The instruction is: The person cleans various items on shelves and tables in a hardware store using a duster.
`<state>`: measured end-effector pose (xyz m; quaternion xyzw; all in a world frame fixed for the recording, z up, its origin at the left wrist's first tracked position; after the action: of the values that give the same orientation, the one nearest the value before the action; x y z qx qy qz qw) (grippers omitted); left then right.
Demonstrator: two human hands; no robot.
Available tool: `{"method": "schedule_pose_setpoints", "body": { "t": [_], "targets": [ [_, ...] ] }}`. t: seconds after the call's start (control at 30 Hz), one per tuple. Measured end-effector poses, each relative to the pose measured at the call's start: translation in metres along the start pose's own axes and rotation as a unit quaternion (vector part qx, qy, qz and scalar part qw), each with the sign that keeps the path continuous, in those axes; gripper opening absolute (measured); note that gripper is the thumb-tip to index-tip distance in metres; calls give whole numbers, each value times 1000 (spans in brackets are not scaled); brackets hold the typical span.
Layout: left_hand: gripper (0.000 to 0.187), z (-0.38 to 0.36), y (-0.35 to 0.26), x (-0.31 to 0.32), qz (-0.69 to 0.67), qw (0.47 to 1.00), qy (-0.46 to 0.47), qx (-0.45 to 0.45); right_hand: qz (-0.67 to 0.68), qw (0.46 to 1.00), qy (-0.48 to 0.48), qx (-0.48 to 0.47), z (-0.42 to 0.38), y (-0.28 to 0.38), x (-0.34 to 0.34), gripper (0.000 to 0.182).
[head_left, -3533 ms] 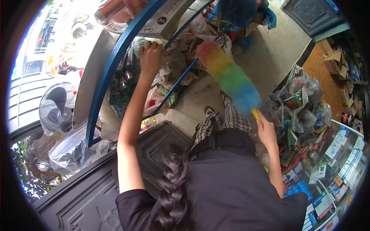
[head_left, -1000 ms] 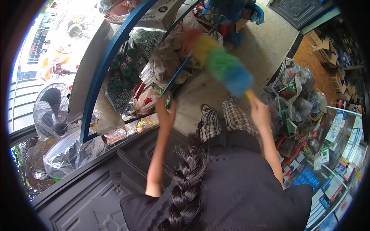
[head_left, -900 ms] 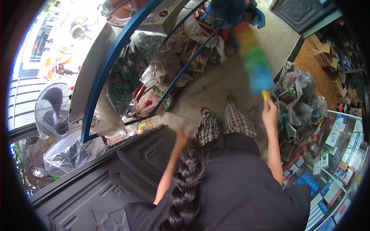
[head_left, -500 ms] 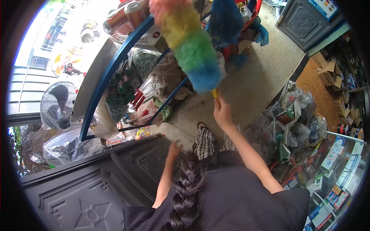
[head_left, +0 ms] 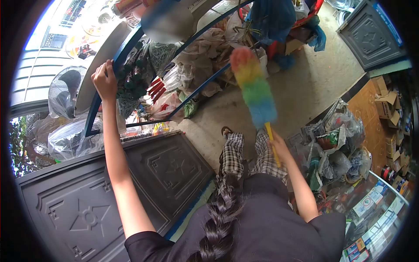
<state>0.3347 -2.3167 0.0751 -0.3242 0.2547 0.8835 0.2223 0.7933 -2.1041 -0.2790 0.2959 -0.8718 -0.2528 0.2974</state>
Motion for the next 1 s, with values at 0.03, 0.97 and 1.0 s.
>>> {"method": "schedule_pose_setpoints", "body": {
  "t": [0.03,0.97,1.0],
  "targets": [
    [29,3,-1,9,3,1000,20,-5,77,996,37,39,1,-1,6,49],
    [36,9,-6,35,72,985,-123,-102,1,962,70,-265,-43,141,82,45],
    [36,10,-6,36,71,985,-118,-100,73,965,90,-236,-35,146,93,44]
  ]
}}
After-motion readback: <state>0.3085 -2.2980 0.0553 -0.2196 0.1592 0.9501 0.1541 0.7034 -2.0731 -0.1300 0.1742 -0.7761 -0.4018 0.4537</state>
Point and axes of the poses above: each hand's wrist, its own z-axis towards the middle knuckle, its own x-axis out of the palm, y = z × x, the point moved 6 cm from there along z, towards the middle knuckle, and after that the axes turned 13 degrees about z, right-handed, at the moved point
